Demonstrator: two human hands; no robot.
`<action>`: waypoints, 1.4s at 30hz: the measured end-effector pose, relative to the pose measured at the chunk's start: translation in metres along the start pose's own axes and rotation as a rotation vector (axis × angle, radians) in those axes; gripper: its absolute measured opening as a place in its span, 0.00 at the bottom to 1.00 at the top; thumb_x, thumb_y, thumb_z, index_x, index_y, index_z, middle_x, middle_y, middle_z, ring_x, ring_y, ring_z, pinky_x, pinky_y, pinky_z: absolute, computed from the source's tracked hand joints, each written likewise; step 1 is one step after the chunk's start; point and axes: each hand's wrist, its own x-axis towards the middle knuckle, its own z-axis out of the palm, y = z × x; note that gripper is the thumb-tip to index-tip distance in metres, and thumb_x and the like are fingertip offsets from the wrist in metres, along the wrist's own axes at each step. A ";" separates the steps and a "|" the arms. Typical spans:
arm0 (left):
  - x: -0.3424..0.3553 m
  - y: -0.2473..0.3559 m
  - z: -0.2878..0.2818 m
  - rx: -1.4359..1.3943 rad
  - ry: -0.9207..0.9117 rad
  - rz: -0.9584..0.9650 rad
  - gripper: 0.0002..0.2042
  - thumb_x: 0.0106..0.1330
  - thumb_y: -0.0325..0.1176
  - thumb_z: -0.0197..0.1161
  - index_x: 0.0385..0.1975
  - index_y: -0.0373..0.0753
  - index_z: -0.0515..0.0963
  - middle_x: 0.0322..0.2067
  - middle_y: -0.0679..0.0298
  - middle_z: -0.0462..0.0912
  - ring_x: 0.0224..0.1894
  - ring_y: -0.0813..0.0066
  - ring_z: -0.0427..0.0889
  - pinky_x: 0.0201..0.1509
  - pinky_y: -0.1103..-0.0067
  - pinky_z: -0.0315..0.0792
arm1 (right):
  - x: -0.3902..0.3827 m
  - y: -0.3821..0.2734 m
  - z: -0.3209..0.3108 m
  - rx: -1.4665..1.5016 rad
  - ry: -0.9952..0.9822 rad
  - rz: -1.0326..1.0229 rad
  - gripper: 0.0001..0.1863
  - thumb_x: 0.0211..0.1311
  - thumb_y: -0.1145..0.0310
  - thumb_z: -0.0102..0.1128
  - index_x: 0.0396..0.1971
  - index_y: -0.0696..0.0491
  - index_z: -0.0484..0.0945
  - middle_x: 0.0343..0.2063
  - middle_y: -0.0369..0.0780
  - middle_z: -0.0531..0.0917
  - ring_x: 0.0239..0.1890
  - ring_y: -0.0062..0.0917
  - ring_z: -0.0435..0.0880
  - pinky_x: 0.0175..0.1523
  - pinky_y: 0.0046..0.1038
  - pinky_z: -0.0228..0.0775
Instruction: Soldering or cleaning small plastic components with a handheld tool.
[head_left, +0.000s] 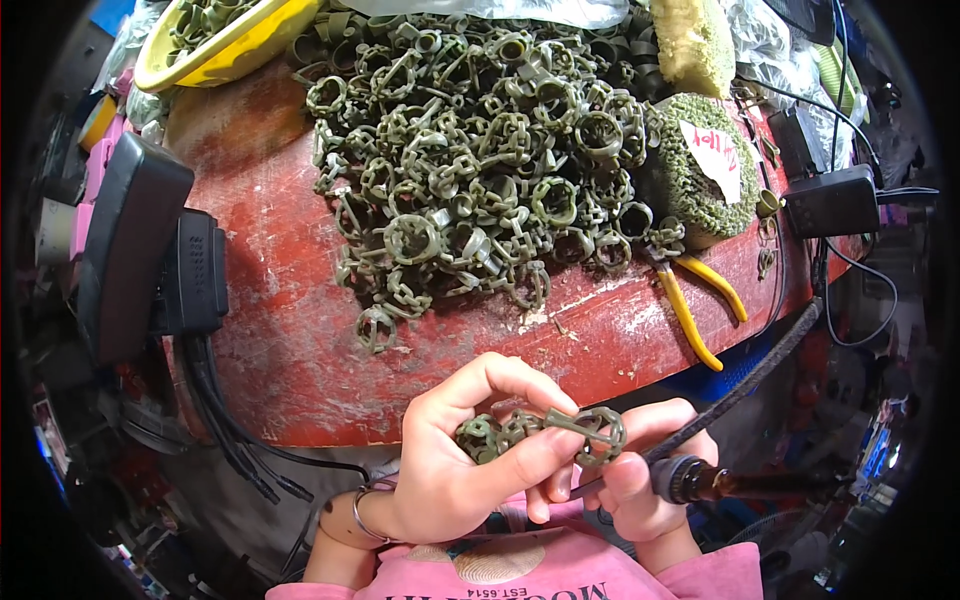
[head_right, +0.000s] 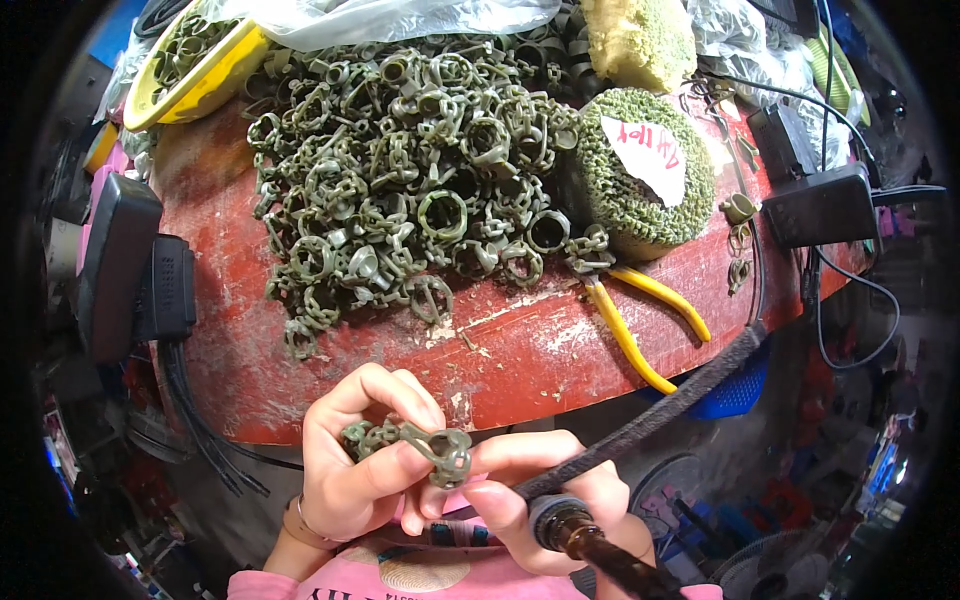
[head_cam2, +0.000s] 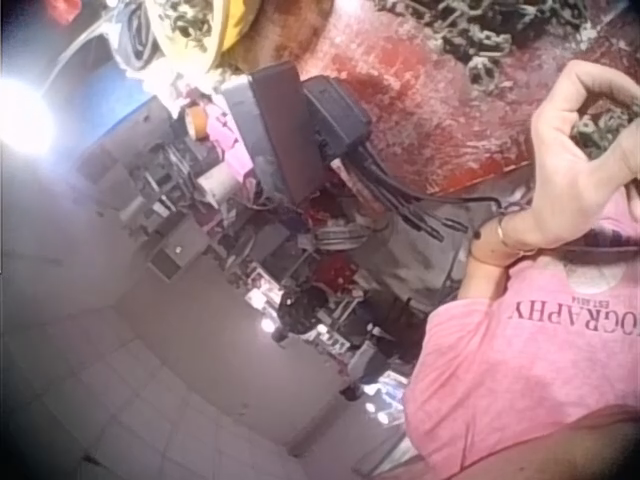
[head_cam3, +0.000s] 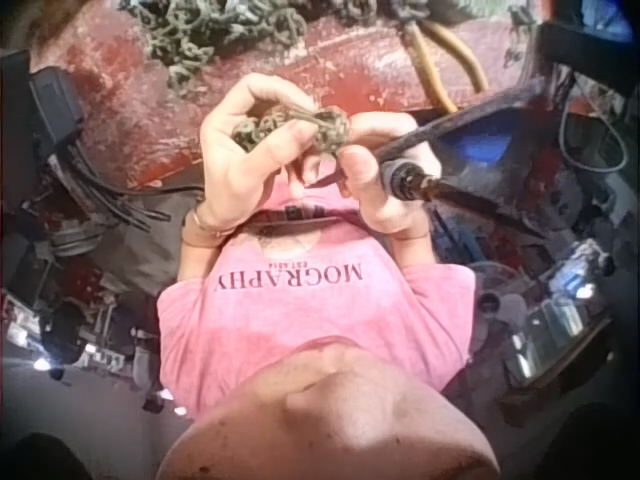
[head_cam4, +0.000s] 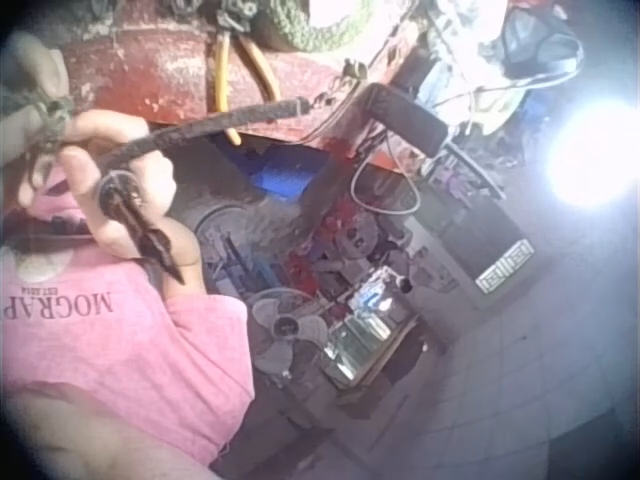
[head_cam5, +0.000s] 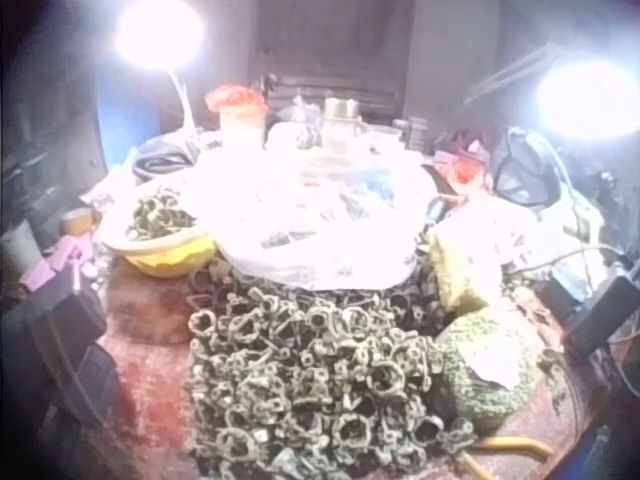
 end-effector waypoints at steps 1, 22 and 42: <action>-0.001 0.000 0.000 0.014 0.002 -0.011 0.07 0.56 0.21 0.54 0.34 0.30 0.67 0.25 0.59 0.74 0.21 0.80 0.75 0.20 0.86 0.71 | 0.002 -0.001 0.000 0.000 -0.008 -0.002 0.08 0.55 0.79 0.48 0.33 0.68 0.68 0.25 0.48 0.77 0.29 0.26 0.79 0.36 0.24 0.72; -0.012 -0.005 0.000 0.640 -0.034 0.542 0.10 0.46 0.22 0.66 0.26 0.32 0.72 0.25 0.57 0.74 0.23 0.78 0.75 0.24 0.86 0.69 | -0.012 0.007 -0.011 -0.282 0.009 -0.094 0.08 0.51 0.77 0.55 0.31 0.63 0.69 0.20 0.41 0.77 0.19 0.14 0.74 0.22 0.16 0.65; -0.019 -0.002 0.003 0.654 0.075 0.451 0.11 0.43 0.17 0.65 0.29 0.32 0.77 0.27 0.58 0.78 0.28 0.72 0.78 0.31 0.83 0.72 | -0.009 0.005 -0.007 0.033 0.030 0.150 0.16 0.50 0.65 0.60 0.29 0.63 0.70 0.11 0.38 0.71 0.10 0.14 0.66 0.13 0.18 0.59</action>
